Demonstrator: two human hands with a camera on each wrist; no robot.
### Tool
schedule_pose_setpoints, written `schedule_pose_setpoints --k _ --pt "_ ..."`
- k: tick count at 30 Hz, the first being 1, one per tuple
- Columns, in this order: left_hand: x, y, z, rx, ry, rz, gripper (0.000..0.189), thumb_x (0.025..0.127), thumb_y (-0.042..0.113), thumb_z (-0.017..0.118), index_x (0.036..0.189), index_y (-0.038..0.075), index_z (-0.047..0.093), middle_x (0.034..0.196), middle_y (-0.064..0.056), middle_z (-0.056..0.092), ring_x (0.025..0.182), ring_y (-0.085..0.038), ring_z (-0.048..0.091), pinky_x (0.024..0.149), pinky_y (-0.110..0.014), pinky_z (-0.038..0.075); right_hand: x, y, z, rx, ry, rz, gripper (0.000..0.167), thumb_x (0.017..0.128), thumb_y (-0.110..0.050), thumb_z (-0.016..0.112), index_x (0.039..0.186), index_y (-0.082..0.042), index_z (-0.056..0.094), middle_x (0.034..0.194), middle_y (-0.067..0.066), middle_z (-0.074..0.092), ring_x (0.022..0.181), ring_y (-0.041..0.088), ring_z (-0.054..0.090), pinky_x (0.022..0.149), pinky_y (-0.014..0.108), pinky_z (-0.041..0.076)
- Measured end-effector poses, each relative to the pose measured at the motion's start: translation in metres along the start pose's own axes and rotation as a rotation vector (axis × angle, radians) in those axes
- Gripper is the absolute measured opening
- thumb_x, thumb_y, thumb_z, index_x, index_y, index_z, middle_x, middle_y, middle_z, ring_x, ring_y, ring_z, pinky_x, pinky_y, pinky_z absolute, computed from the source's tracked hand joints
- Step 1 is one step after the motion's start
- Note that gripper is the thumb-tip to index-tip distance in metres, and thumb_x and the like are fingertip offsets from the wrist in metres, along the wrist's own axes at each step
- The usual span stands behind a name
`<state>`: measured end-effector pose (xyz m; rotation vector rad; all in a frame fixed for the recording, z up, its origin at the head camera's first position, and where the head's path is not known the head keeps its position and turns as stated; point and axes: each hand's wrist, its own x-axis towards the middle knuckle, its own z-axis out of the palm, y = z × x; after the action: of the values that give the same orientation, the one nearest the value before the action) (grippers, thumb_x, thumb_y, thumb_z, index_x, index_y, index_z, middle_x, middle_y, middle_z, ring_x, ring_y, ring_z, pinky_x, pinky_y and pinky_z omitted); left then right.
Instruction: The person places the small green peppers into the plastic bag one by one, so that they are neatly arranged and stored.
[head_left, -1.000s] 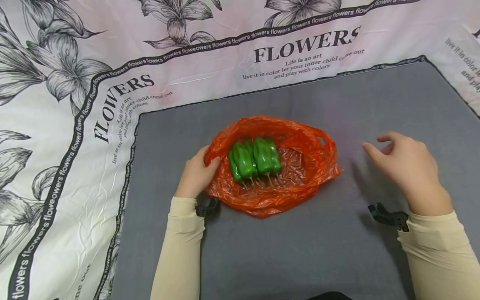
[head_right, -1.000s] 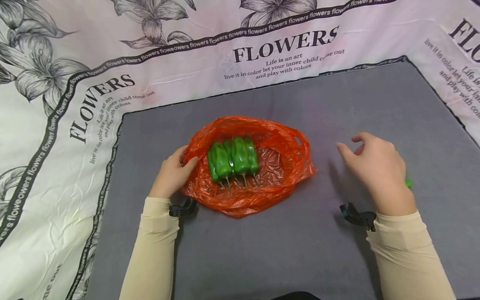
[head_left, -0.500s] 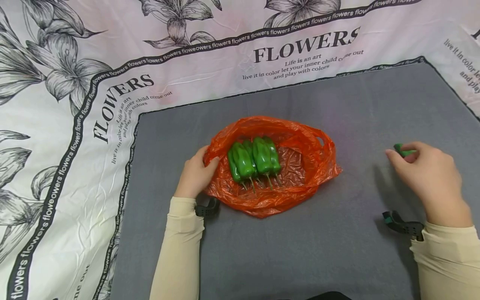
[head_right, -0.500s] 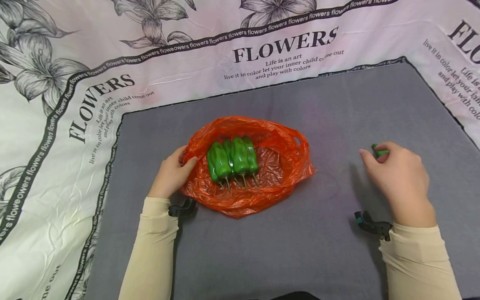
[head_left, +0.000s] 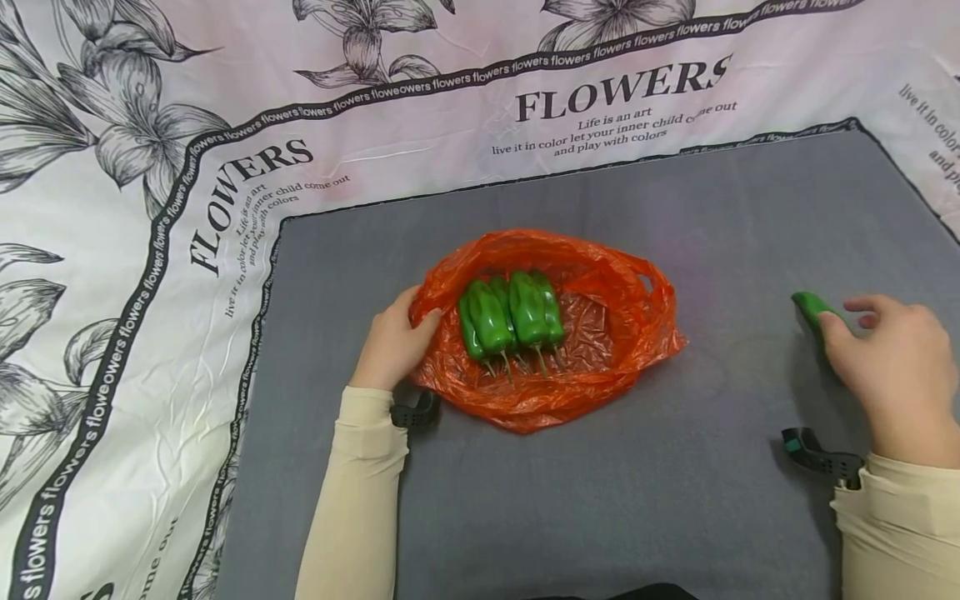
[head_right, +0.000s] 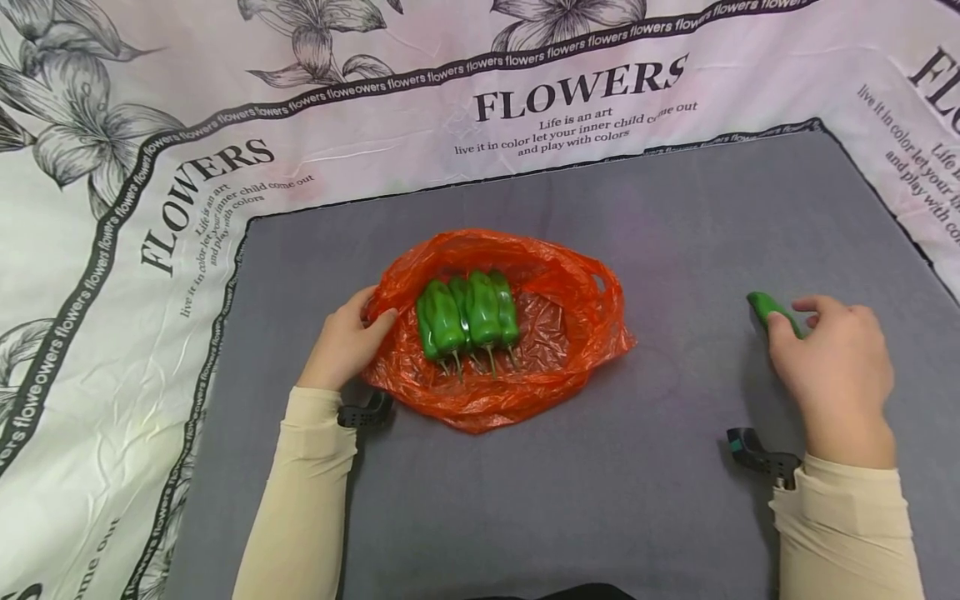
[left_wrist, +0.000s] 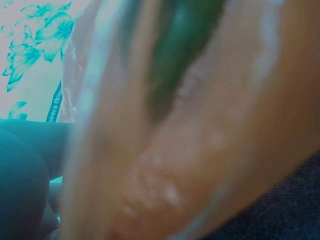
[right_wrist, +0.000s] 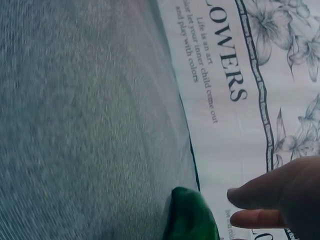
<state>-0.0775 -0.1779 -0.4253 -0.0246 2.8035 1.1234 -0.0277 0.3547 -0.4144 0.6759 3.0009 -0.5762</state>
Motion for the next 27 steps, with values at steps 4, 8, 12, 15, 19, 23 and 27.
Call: schedule_pose_setpoints --k 4,8,12,15,19,23,27 --pt "0.000 0.001 0.000 -0.003 0.000 -0.001 0.055 0.104 0.038 0.060 0.154 0.016 0.051 0.128 -0.016 0.071 0.096 -0.030 0.072 0.090 -0.051 0.058 0.003 0.007 0.001 -0.007 -0.010 0.001 0.057 0.107 -0.034 0.046 0.144 0.008 0.050 0.136 0.042 0.050 0.125 0.059 0.042 0.094 0.073 0.038" --pt "0.000 0.002 0.000 0.006 0.003 0.000 0.055 0.104 0.038 0.059 0.154 0.015 0.051 0.128 -0.016 0.071 0.097 -0.030 0.072 0.090 -0.051 0.058 0.004 0.013 0.002 -0.016 -0.028 -0.020 0.057 0.106 -0.036 0.048 0.142 0.007 0.051 0.134 0.042 0.051 0.121 0.060 0.045 0.087 0.072 0.040" --pt "0.000 0.002 0.000 0.009 0.001 0.000 0.055 0.104 0.038 0.059 0.154 0.014 0.051 0.127 -0.017 0.071 0.096 -0.030 0.072 0.088 -0.051 0.058 0.005 0.014 0.002 -0.035 -0.060 -0.008 0.062 0.106 -0.042 0.048 0.144 0.007 0.049 0.136 0.042 0.051 0.118 0.060 0.049 0.080 0.069 0.044" --pt "0.000 0.001 0.000 0.005 -0.001 -0.004 0.055 0.105 0.038 0.059 0.154 0.014 0.050 0.127 -0.017 0.071 0.095 -0.030 0.073 0.088 -0.051 0.059 0.005 0.014 0.004 -0.049 -0.084 0.006 0.067 0.106 -0.047 0.047 0.147 0.007 0.047 0.138 0.042 0.050 0.117 0.059 0.050 0.077 0.067 0.046" --pt "0.000 0.001 0.000 0.004 -0.001 -0.009 0.055 0.105 0.038 0.059 0.154 0.015 0.050 0.128 -0.016 0.071 0.097 -0.029 0.072 0.089 -0.051 0.058 0.006 0.014 0.005 -0.061 -0.108 -0.004 0.072 0.106 -0.051 0.047 0.149 0.008 0.045 0.136 0.041 0.052 0.114 0.060 0.053 0.077 0.066 0.046" --pt "0.000 0.001 0.000 0.004 -0.001 -0.012 0.056 0.105 0.039 0.059 0.154 0.015 0.050 0.129 -0.016 0.071 0.098 -0.029 0.072 0.090 -0.051 0.058 0.006 0.014 0.006 -0.071 -0.118 -0.007 0.074 0.105 -0.052 0.049 0.148 0.008 0.045 0.135 0.041 0.054 0.112 0.061 0.054 0.073 0.065 0.047" --pt "0.001 0.000 0.001 0.004 -0.001 -0.011 0.055 0.105 0.038 0.060 0.154 0.016 0.051 0.127 -0.016 0.071 0.097 -0.029 0.072 0.089 -0.051 0.058 0.006 0.013 0.007 -0.071 -0.123 -0.001 0.073 0.105 -0.052 0.050 0.148 0.006 0.045 0.135 0.040 0.054 0.110 0.059 0.055 0.067 0.062 0.047"
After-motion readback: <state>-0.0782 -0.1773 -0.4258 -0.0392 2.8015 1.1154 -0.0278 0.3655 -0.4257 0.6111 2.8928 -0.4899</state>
